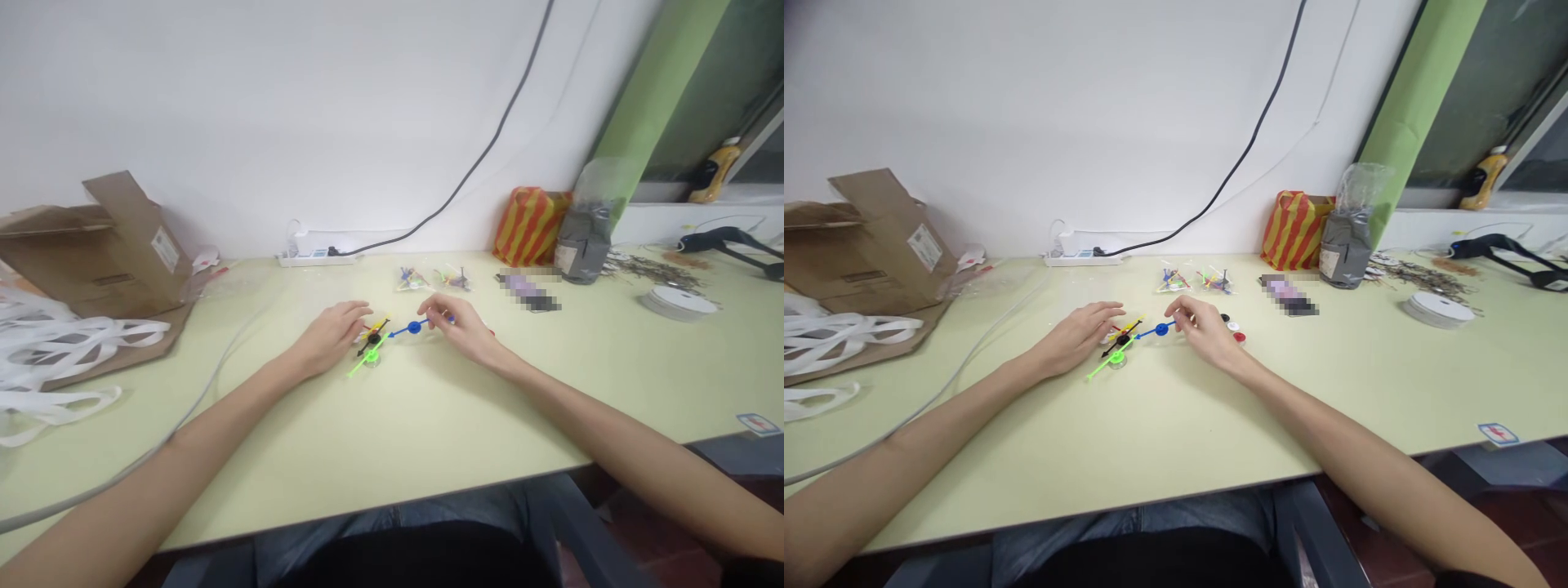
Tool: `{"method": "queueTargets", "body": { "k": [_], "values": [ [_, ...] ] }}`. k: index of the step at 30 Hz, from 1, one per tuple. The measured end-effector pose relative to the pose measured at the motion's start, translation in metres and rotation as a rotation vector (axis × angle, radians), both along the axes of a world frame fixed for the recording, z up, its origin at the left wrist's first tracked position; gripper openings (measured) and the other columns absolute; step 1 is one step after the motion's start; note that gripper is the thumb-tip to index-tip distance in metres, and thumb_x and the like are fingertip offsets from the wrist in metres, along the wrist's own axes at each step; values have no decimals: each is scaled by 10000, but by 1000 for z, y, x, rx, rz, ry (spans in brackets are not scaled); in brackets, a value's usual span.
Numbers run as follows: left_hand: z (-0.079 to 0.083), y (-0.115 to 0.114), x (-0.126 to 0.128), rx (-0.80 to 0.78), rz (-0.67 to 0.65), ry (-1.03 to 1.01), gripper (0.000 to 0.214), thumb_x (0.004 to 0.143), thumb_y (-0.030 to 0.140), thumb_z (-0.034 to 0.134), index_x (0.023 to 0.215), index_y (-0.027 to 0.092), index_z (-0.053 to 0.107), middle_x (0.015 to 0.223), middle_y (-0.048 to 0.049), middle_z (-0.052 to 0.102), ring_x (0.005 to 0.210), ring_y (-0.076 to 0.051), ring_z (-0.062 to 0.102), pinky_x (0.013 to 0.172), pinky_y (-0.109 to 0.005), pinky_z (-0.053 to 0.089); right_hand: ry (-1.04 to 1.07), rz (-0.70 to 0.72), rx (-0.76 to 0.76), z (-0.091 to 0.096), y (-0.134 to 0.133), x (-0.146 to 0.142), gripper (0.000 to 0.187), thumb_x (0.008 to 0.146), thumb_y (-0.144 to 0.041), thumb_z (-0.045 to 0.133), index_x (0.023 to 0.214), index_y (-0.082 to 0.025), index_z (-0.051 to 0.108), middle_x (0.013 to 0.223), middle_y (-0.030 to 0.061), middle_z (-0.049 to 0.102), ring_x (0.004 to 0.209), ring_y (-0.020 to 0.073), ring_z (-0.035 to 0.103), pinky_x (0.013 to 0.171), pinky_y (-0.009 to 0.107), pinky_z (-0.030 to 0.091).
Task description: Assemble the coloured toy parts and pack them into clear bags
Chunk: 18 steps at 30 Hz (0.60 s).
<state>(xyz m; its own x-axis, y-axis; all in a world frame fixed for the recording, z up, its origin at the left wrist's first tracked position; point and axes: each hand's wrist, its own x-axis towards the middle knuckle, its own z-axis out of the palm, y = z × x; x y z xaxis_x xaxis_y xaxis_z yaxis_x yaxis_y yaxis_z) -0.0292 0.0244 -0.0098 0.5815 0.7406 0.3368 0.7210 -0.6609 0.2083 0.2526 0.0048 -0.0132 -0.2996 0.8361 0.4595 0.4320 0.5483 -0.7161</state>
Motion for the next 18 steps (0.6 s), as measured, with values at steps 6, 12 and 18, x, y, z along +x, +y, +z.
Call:
{"method": "queueTargets", "body": {
  "k": [6,12,18],
  "values": [
    [0,-8,6,-137,-48,-47,537,1054,462,229,1391,215,568,1459,-74,569,1342,-231,518,1161,-422,375,16,-62,-34,-6,5,2,137,892,-184,525,985,-184,626,770,27,729,763,169,688,723,277,456],
    [2,-16,5,-187,-87,-3,577,1024,553,337,1498,248,456,1545,-78,477,1413,-273,447,1180,-453,337,-216,-76,-57,-5,-1,-5,111,889,-183,548,924,-192,653,752,21,722,671,159,630,645,260,407],
    [-1,-20,4,-162,-181,96,672,987,620,399,1576,309,307,1638,-62,313,1512,-275,295,1242,-483,201,-293,-46,-44,-5,-11,-17,138,920,-194,528,1000,-199,640,694,-3,679,627,156,589,632,264,393]
  ]
}}
